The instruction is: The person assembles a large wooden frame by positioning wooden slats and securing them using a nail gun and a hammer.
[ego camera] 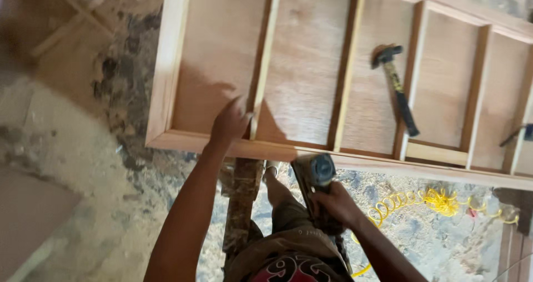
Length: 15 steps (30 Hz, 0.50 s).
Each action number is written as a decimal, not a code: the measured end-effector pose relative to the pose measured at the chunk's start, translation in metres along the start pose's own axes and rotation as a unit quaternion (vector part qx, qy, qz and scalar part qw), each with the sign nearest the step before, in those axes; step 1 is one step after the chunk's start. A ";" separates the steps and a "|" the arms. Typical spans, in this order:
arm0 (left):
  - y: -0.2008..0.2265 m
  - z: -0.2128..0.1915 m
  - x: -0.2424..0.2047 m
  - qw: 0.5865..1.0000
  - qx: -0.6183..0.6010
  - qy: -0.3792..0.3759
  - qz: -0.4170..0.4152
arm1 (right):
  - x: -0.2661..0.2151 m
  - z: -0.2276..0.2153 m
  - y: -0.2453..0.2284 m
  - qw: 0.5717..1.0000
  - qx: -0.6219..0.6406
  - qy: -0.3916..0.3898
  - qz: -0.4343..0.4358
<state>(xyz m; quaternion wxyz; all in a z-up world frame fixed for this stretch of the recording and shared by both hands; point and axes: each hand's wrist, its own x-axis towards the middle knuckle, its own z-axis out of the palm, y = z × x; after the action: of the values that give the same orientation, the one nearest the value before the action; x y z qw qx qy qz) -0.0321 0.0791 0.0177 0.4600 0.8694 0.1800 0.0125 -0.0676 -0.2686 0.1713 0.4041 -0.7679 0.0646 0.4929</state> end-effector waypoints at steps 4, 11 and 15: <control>0.003 -0.001 0.021 0.996 0.023 -0.070 0.056 | 0.043 0.003 -0.037 0.992 0.110 -0.061 0.021; 0.022 -0.019 0.023 0.982 0.086 -0.170 -0.003 | 0.091 0.005 -0.113 0.972 0.187 -0.121 0.079; 0.013 -0.014 0.022 0.988 0.059 -0.133 0.048 | 0.097 0.011 -0.126 0.974 0.161 -0.133 0.093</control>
<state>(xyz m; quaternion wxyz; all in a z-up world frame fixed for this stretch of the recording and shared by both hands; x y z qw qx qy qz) -0.0102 0.0912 0.0330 0.4270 0.8964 0.0753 -0.0919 0.0364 -0.1488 0.1609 0.4797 -0.6113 0.1593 0.6090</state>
